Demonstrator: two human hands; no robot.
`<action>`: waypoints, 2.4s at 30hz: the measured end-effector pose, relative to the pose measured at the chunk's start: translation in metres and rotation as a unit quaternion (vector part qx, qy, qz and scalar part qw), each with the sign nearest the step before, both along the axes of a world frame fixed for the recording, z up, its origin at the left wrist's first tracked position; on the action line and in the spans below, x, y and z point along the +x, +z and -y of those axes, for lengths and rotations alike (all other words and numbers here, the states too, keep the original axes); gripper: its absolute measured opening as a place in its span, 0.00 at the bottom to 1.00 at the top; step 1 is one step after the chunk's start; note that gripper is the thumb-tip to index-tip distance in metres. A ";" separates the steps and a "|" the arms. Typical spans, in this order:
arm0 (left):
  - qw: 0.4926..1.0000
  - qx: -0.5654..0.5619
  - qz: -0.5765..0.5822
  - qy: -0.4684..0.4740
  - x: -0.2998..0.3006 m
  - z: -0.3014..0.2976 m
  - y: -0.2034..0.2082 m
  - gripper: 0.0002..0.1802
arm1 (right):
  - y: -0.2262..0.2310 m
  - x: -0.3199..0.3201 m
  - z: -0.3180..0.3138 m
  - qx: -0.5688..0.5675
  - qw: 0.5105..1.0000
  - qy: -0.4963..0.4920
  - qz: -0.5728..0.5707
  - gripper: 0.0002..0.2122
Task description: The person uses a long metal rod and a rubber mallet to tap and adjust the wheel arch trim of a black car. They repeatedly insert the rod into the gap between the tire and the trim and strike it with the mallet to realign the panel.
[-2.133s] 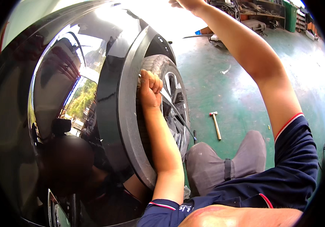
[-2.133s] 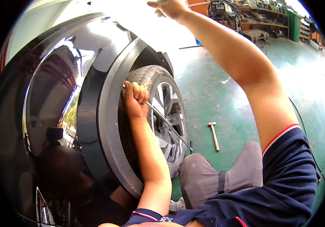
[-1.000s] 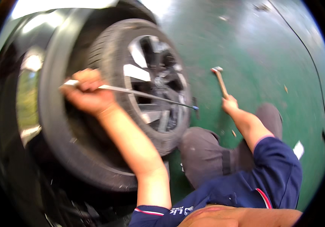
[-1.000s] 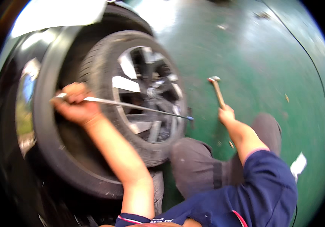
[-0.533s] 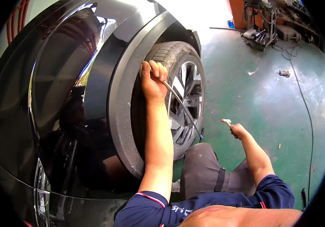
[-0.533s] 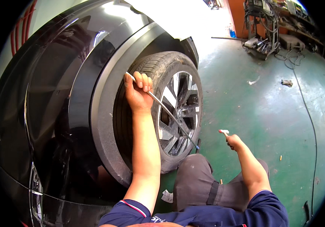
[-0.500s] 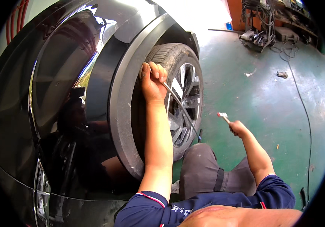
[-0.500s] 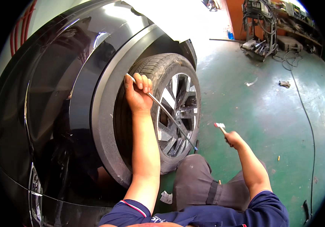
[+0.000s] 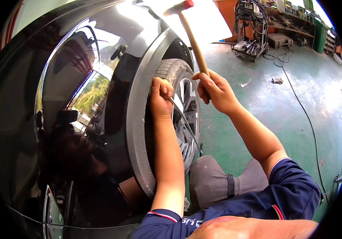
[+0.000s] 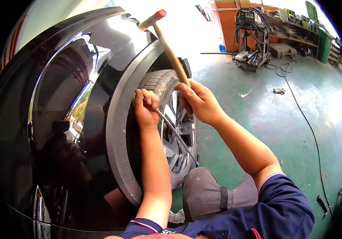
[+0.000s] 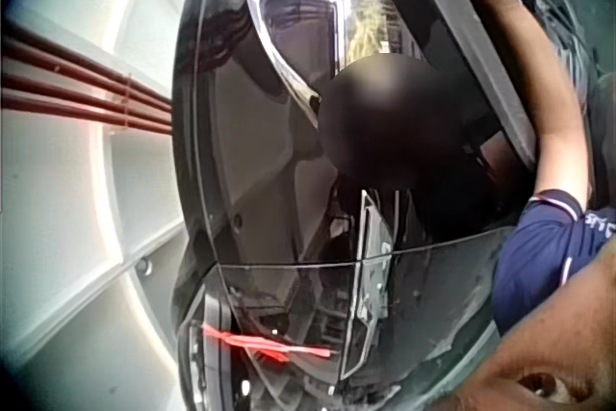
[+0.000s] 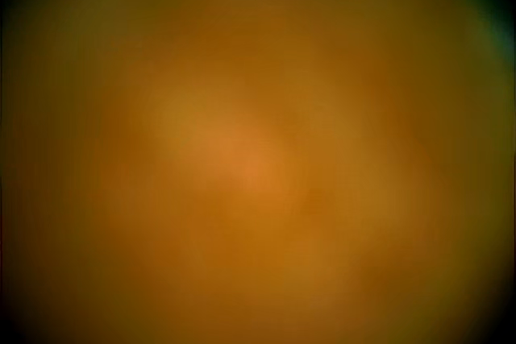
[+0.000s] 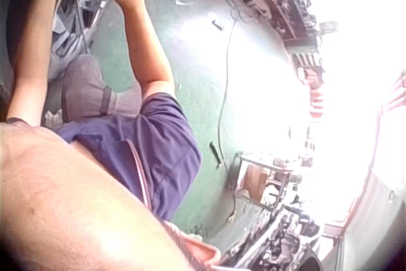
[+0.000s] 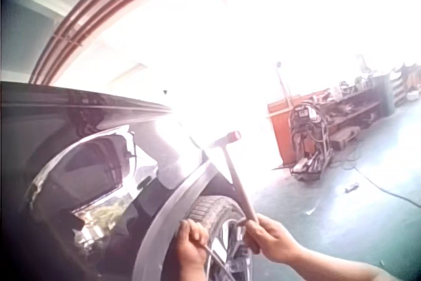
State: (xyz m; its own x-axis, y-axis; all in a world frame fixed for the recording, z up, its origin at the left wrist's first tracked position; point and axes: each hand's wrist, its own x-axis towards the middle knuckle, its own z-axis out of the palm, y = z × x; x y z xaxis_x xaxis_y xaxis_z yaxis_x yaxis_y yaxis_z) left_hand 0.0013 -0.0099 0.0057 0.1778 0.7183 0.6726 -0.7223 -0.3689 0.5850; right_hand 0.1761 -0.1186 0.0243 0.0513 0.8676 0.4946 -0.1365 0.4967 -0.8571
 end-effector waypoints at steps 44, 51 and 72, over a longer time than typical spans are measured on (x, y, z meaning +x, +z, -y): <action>0.999 -0.032 0.022 0.000 -0.001 0.000 -0.006 0.25 | -0.417 0.042 0.087 -0.535 0.689 -0.225 0.433 0.13; 0.999 -0.017 0.024 -0.026 -0.001 0.006 -0.004 0.22 | -0.407 0.031 0.058 -0.429 0.752 -0.214 0.453 0.34; 0.963 -0.013 0.105 -0.249 -0.025 0.005 -0.004 0.14 | -0.434 -0.046 0.028 -0.491 0.817 0.004 0.304 0.31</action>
